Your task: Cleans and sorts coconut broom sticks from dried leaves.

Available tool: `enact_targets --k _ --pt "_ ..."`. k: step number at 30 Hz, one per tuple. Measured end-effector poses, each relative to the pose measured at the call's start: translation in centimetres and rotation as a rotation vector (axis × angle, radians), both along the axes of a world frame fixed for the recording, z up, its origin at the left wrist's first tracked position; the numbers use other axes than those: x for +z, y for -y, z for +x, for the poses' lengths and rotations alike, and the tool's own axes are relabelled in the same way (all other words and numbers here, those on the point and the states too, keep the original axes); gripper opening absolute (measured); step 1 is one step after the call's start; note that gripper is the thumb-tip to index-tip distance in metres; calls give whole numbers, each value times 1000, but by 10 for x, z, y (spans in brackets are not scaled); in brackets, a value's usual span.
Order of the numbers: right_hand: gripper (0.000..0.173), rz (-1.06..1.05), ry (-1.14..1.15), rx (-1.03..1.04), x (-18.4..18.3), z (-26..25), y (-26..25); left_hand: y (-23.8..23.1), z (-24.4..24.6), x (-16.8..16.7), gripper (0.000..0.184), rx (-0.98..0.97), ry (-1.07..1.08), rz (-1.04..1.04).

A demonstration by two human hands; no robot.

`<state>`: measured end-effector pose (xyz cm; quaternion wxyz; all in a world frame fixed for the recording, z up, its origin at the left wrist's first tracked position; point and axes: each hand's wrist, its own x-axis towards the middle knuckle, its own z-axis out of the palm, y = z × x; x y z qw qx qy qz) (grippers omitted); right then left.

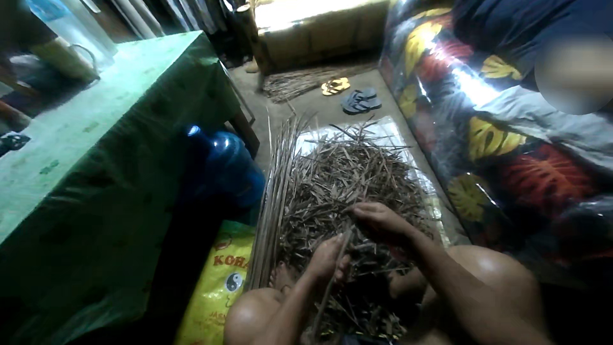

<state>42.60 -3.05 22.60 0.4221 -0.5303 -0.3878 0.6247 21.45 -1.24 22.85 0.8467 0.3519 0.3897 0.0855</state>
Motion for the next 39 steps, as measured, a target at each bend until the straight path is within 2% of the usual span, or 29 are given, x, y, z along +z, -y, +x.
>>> enact_targets --k 2,5,7,13,16,18,24,29,35,39 --pt "29 -10 2 -81 2 2 -5 1 0 0 41 -8 -34 68" --pt "30 -36 60 -310 -1 20 -19 4 -6 -1 34 -43 -13 166" --pt "30 -37 68 -371 -2 27 -20 4 -7 -3 29 -56 -13 214" --pt "36 -88 104 -173 7 -6 4 0 1 -12 26 76 -115 422" --pt "27 -82 29 -34 0 -28 11 -2 5 -16 27 91 -180 545" --pt "24 -70 2 -19 -7 -39 12 -1 6 -17 27 86 -203 596" --pt "20 179 46 23 -22 -36 11 -2 5 -10 27 151 -100 433" --pt "22 229 88 86 -24 -29 9 -5 2 -4 28 148 -48 320" --pt "31 444 399 115 -35 -19 6 -8 -3 -1 28 143 32 170" --pt "35 566 670 95 -39 -8 3 -7 -4 -1 28 105 23 177"
